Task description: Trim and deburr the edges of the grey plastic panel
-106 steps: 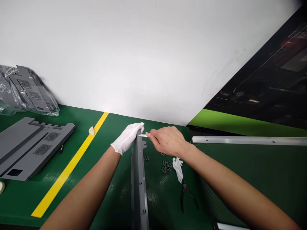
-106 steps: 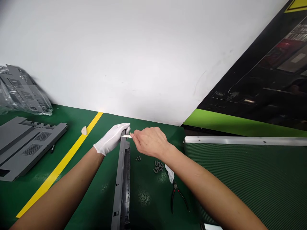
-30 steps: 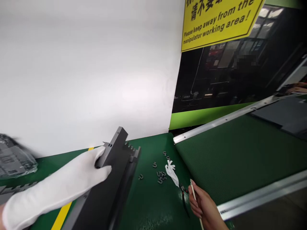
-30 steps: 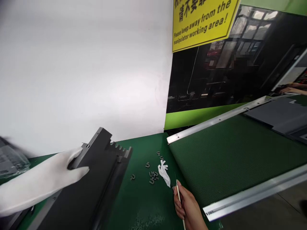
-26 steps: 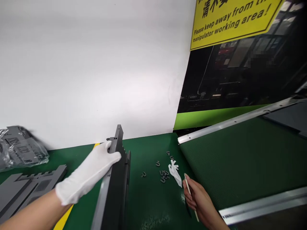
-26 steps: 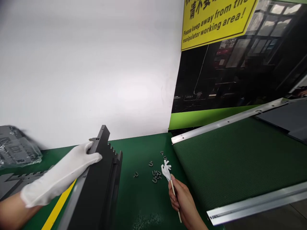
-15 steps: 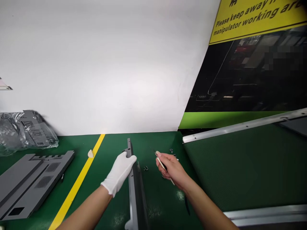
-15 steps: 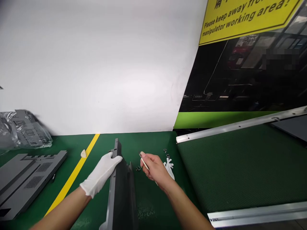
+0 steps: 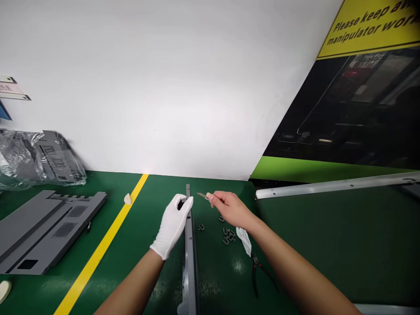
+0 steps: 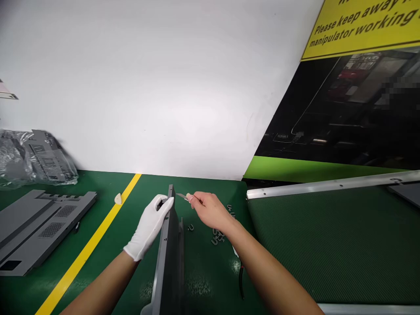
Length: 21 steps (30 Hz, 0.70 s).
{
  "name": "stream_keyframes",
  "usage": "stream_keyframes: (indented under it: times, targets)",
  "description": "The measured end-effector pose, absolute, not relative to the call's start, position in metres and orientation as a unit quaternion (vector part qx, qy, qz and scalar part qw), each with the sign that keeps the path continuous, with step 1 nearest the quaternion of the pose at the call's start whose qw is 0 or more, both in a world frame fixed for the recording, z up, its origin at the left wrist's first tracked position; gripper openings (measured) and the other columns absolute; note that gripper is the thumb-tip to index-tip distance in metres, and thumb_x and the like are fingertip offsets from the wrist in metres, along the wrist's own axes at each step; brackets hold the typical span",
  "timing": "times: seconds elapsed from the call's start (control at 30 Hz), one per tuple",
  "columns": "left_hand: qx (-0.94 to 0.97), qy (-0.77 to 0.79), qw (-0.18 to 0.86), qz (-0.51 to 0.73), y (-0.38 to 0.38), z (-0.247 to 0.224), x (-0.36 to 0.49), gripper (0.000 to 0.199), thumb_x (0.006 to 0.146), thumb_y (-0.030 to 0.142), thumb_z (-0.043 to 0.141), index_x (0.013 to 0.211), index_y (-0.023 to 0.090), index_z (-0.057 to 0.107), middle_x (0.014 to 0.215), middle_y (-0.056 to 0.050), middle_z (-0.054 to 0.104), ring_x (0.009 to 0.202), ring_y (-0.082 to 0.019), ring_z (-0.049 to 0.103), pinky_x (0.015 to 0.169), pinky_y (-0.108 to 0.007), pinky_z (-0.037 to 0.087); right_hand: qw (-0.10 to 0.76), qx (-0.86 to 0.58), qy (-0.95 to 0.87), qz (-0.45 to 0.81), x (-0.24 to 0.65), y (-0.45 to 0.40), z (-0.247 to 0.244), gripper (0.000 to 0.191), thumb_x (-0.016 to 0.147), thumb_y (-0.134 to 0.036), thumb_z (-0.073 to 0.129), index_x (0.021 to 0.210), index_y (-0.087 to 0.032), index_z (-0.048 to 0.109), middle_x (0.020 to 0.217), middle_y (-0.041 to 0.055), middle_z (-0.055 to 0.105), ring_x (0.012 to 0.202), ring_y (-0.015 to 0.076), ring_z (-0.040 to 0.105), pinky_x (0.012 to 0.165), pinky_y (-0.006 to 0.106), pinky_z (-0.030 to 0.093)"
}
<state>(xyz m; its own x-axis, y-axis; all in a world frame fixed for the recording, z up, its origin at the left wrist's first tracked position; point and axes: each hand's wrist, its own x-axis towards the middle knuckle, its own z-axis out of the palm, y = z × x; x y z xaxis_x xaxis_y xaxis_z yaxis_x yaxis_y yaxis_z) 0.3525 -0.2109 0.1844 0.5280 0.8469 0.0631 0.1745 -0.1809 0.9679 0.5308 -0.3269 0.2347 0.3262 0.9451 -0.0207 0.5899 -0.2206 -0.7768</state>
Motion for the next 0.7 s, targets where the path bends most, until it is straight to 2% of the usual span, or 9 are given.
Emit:
stream_keyframes:
  times: [0.13,0.27,0.47,0.53,0.6,0.67,0.7]
  targets:
    - [0.677,0.372,0.542,0.330,-0.207,0.184,0.351,0.049,0.098,0.062,0.051,0.073,0.023,0.036,0.073,0.006,0.034,0.073,-0.015,0.032,0.068,-0.030,0.032,0.319,-0.748,-0.525,0.252,0.530,-0.327,0.236,0.055,0.102,-0.068,0.041,0.073,-0.023,0.051,0.062,-0.0062,0.037,0.061,0.0128,0.034,0.058,0.031,0.025]
    - [0.688,0.366,0.547,0.306,-0.201,0.189,0.354,0.050,0.097,0.063,0.050,0.073,0.023,0.031,0.074,0.005,0.029,0.073,-0.015,0.027,0.067,-0.031,0.027,0.277,-0.752,-0.547,0.242,0.525,-0.327,0.239,0.056,0.103,-0.067,0.039,0.069,-0.022,0.042,0.062,-0.0058,0.037,0.060,0.0130,0.032,0.058,0.033,0.022]
    - [0.746,0.379,0.504,0.212,-0.188,0.209,0.355,0.059,0.085,0.067,0.066,0.068,0.023,0.030,0.070,0.006,0.028,0.070,-0.015,0.026,0.064,-0.032,0.022,0.335,-0.764,-0.501,0.231,0.538,-0.327,0.235,0.057,0.101,-0.071,0.041,0.074,-0.023,0.055,0.062,-0.0059,0.039,0.061,0.0128,0.036,0.059,0.031,0.026]
    - [0.723,0.404,0.516,0.217,-0.181,0.210,0.355,0.057,0.088,0.068,0.060,0.064,0.022,0.036,0.065,0.005,0.034,0.067,-0.015,0.032,0.065,-0.032,0.025,0.351,-0.769,-0.477,0.240,0.543,-0.327,0.232,0.057,0.100,-0.073,0.041,0.076,-0.023,0.056,0.060,-0.0061,0.038,0.059,0.0130,0.036,0.058,0.031,0.027]
    - [0.659,0.427,0.570,0.243,-0.175,0.206,0.354,0.060,0.093,0.072,0.047,0.060,0.022,0.046,0.063,0.001,0.048,0.067,-0.017,0.045,0.069,-0.032,0.035,0.350,-0.773,-0.468,0.249,0.544,-0.328,0.231,0.057,0.100,-0.073,0.040,0.076,-0.023,0.057,0.060,-0.0061,0.037,0.057,0.0133,0.036,0.057,0.031,0.027]
    - [0.591,0.429,0.630,0.264,-0.174,0.200,0.355,0.067,0.093,0.075,0.038,0.058,0.021,0.053,0.066,-0.004,0.059,0.070,-0.022,0.056,0.075,-0.035,0.044,0.330,-0.769,-0.487,0.251,0.540,-0.328,0.233,0.056,0.101,-0.070,0.040,0.075,-0.023,0.054,0.062,-0.0054,0.038,0.059,0.0133,0.036,0.058,0.031,0.026]
    - [0.575,0.423,0.645,0.271,-0.175,0.197,0.355,0.067,0.093,0.076,0.038,0.058,0.021,0.054,0.066,-0.004,0.059,0.070,-0.022,0.057,0.074,-0.036,0.045,0.312,-0.765,-0.504,0.249,0.536,-0.327,0.234,0.056,0.102,-0.069,0.039,0.072,-0.023,0.051,0.063,-0.0050,0.039,0.060,0.0132,0.036,0.059,0.032,0.026]
